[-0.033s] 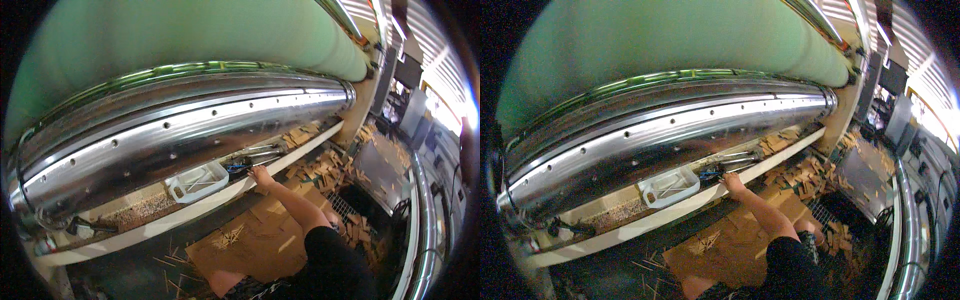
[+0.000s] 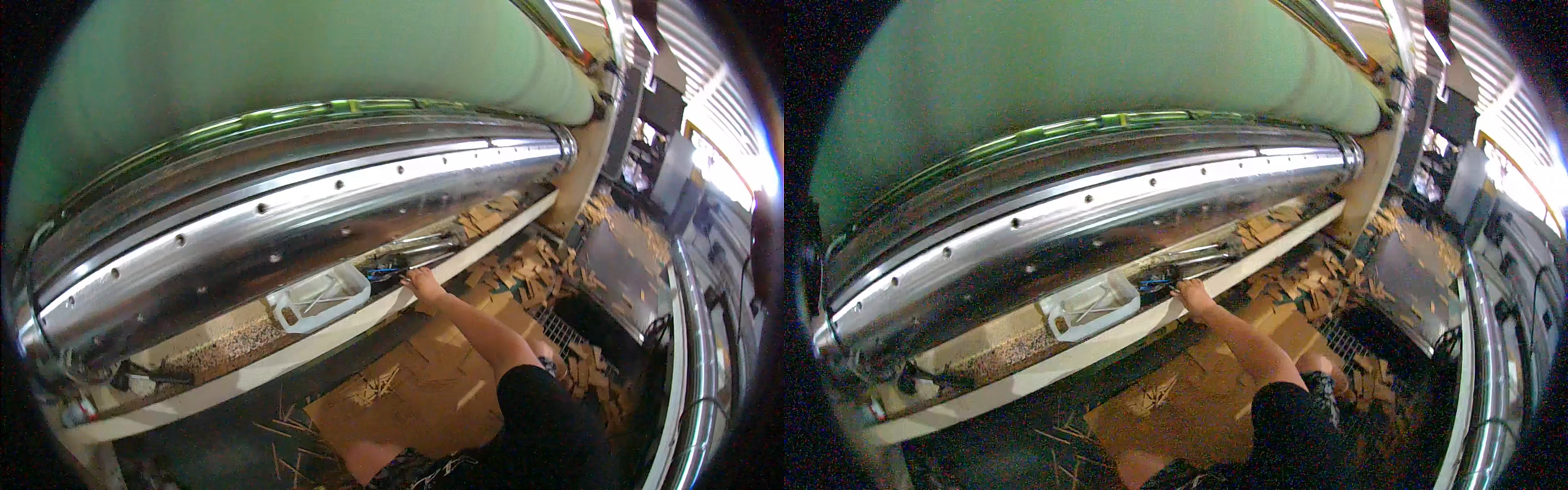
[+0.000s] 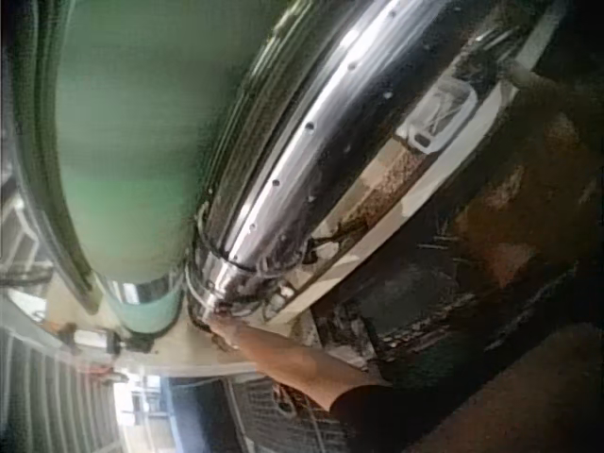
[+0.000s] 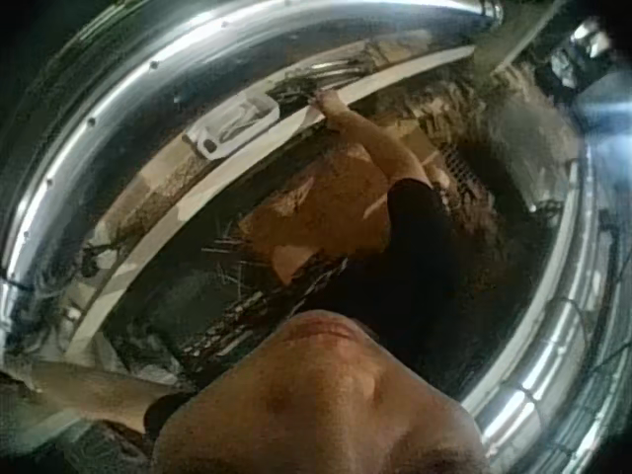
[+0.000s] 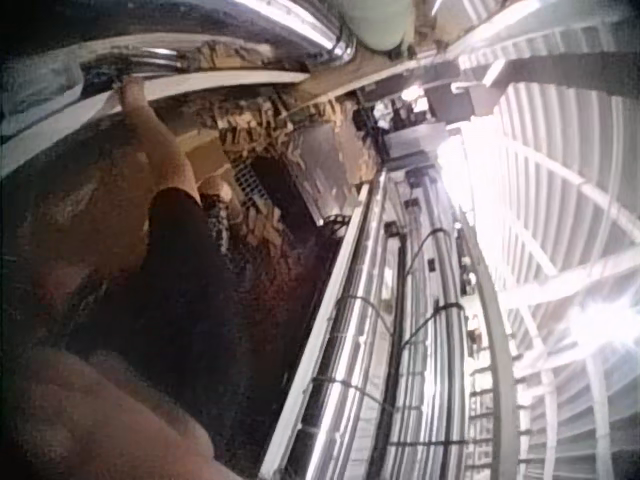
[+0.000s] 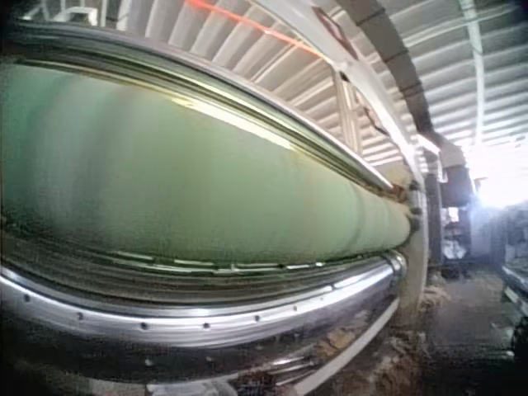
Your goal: The person uses an allen wrench and a hammer to loosen and move circular metal guides along a rotating cylinder on a large industrial packaging machine.
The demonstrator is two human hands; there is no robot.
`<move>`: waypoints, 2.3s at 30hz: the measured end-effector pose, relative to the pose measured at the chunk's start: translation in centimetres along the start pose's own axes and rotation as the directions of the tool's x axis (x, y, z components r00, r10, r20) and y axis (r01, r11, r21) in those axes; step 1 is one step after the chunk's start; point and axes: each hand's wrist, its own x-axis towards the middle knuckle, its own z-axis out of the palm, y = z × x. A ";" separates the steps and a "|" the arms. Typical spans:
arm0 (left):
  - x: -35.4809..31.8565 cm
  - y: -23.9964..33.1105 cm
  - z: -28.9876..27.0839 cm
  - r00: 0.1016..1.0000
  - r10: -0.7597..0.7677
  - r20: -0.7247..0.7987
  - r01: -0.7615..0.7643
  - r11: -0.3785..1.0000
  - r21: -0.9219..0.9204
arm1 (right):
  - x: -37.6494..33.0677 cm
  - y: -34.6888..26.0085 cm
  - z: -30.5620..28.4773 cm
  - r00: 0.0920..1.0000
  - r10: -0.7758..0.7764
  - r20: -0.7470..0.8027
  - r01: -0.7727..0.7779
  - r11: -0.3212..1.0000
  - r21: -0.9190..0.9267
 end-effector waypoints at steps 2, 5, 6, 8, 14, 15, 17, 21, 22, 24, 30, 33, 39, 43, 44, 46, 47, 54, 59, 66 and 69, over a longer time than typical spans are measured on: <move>-0.2 1.7 0.6 1.000 0.020 -0.001 -0.020 1.000 -0.019 | -0.1 0.5 0.7 0.997 0.073 0.021 -0.072 0.997 -0.022; -0.9 3.7 0.3 0.998 0.048 -0.034 -0.050 0.997 -0.057 | 0.0 1.1 0.9 0.996 -0.017 0.084 0.025 0.995 -0.101; -1.1 4.6 -0.1 0.996 0.066 -0.067 -0.071 0.995 -0.070 | 0.0 0.6 0.5 0.992 0.010 0.127 0.003 0.995 -0.099; -3.4 7.0 -1.5 0.978 0.122 -0.167 -0.142 0.983 -0.114 | 0.1 0.4 0.5 0.997 0.026 0.079 -0.024 0.999 -0.024; -21.2 26.5 -10.2 0.661 0.676 -0.325 -0.741 0.520 -0.424 | 0.1 1.8 1.3 0.991 -0.089 -0.104 0.094 0.994 0.046; -24.1 30.5 -11.0 0.560 0.760 -0.330 -0.802 0.398 -0.446 | 0.0 1.7 1.3 0.983 -0.103 -0.150 0.114 0.992 0.062; -27.7 40.7 -12.2 0.336 0.843 -0.419 -0.913 0.183 -0.364 | -0.8 2.8 1.0 0.992 -0.069 -0.104 0.072 0.997 0.021; -24.5 55.6 -13.9 0.445 0.724 -0.527 -0.891 0.296 -0.345 | -0.8 1.7 0.1 0.977 -0.126 -0.172 0.159 0.968 0.194; -23.1 57.8 -11.3 0.615 0.604 -0.507 -0.771 0.325 -0.548 | -0.5 1.6 0.6 0.971 -0.151 -0.184 0.195 0.947 0.255; -21.6 62.2 -11.7 0.606 0.569 -0.556 -0.793 0.379 -0.476 | -0.7 2.3 1.3 0.950 -0.250 -0.189 0.297 0.909 0.292; -19.7 69.4 -6.0 0.789 0.593 -0.164 -0.569 0.603 -0.559 | -0.7 4.6 1.9 0.907 -0.298 -0.296 0.418 0.713 0.563; -20.1 64.1 -5.4 0.832 0.552 0.061 -0.529 0.821 -0.213 | -4.4 9.3 -0.2 0.821 -0.429 -0.377 0.560 0.474 0.679; -22.3 72.6 -7.5 0.906 0.413 -0.086 -0.408 0.910 0.074 | -17.4 44.7 2.2 0.854 -0.476 0.210 0.313 0.793 0.522; -30.6 91.3 -22.1 0.703 0.699 -0.131 -0.701 0.649 -0.294 | -17.7 66.0 -3.8 0.930 0.305 0.203 -0.355 0.888 0.292; -32.7 96.6 -25.8 0.666 0.746 -0.005 -0.681 0.605 -0.413 | -16.4 67.2 -7.9 0.880 0.455 0.138 -0.469 0.784 0.406; -34.4 108.2 -28.6 0.339 0.888 -0.310 -0.910 0.226 -0.348 | -14.8 73.3 -10.0 0.878 0.389 -0.281 -0.217 0.844 0.491; -35.1 113.4 -29.7 0.341 0.899 -0.274 -0.909 0.242 -0.338 | -13.6 74.4 -12.7 0.850 0.477 -0.223 -0.282 0.771 0.571; -32.9 132.9 -31.0 0.429 0.857 -0.286 -0.868 0.303 -0.394 | -1.8 83.2 -23.4 0.762 0.636 -0.121 -0.017 0.206 0.978; -32.2 135.1 -31.6 0.330 0.932 -0.152 -0.855 0.228 -0.466 | 0.4 87.3 -24.6 0.760 0.637 -0.128 0.041 0.150 0.988; -32.0 135.2 -32.0 0.333 0.942 -0.035 -0.780 0.254 -0.573 | 0.7 87.6 -25.0 0.771 0.619 -0.147 0.032 0.193 0.981; -32.1 135.0 -31.9 0.323 0.938 -0.122 -0.817 0.211 -0.537 | 1.3 87.2 -25.7 0.730 0.654 -0.198 -0.110 0.398 0.911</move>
